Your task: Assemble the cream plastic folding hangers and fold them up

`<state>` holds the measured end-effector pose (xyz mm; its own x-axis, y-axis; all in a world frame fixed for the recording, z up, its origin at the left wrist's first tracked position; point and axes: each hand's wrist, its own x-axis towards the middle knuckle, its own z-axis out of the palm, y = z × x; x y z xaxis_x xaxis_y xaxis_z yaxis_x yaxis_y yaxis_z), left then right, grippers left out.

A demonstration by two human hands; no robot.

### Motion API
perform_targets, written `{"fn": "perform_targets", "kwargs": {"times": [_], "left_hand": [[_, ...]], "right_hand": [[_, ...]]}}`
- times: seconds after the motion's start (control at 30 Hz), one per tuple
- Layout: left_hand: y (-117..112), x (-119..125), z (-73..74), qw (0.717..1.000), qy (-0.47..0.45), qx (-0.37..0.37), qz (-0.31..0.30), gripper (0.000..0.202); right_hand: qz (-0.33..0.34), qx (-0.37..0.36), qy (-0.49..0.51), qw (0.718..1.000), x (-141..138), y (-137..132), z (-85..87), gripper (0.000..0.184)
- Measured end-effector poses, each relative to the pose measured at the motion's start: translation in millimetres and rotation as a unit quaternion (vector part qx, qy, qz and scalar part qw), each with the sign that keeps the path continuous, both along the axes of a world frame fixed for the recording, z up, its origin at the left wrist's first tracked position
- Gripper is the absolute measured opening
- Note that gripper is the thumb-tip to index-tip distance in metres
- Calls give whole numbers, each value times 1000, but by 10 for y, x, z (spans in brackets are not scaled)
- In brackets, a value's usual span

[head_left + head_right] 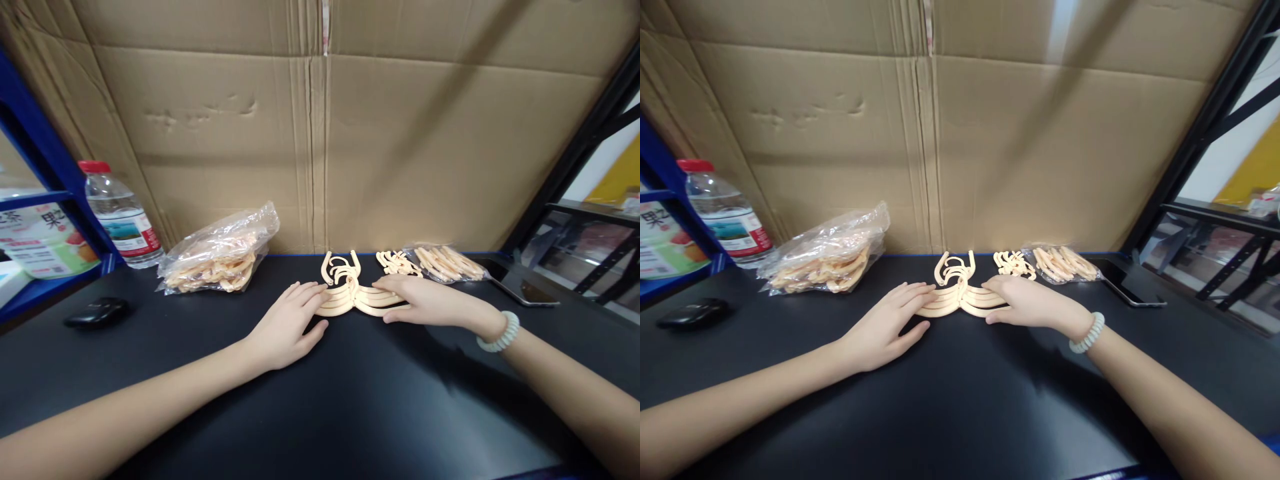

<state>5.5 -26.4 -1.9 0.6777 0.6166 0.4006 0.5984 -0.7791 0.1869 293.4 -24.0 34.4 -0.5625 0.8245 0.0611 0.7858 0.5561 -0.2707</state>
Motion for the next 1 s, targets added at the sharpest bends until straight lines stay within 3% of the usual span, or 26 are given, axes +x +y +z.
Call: {"fn": "perform_targets", "kwargs": {"times": [0.17, 0.53, 1.0], "left_hand": [[-19, 11, 41, 1000, 3, 5, -3, 30], [-35, 23, 53, 1000, 3, 21, -1, 22], [8, 10, 10, 1000, -23, 0, -17, 24]], "right_hand": [[12, -25, 10, 1000, -17, -8, 31, 36], [52, 12, 5, 999, 10, 27, 12, 39], [32, 30, 15, 999, 37, 64, -18, 36]]}}
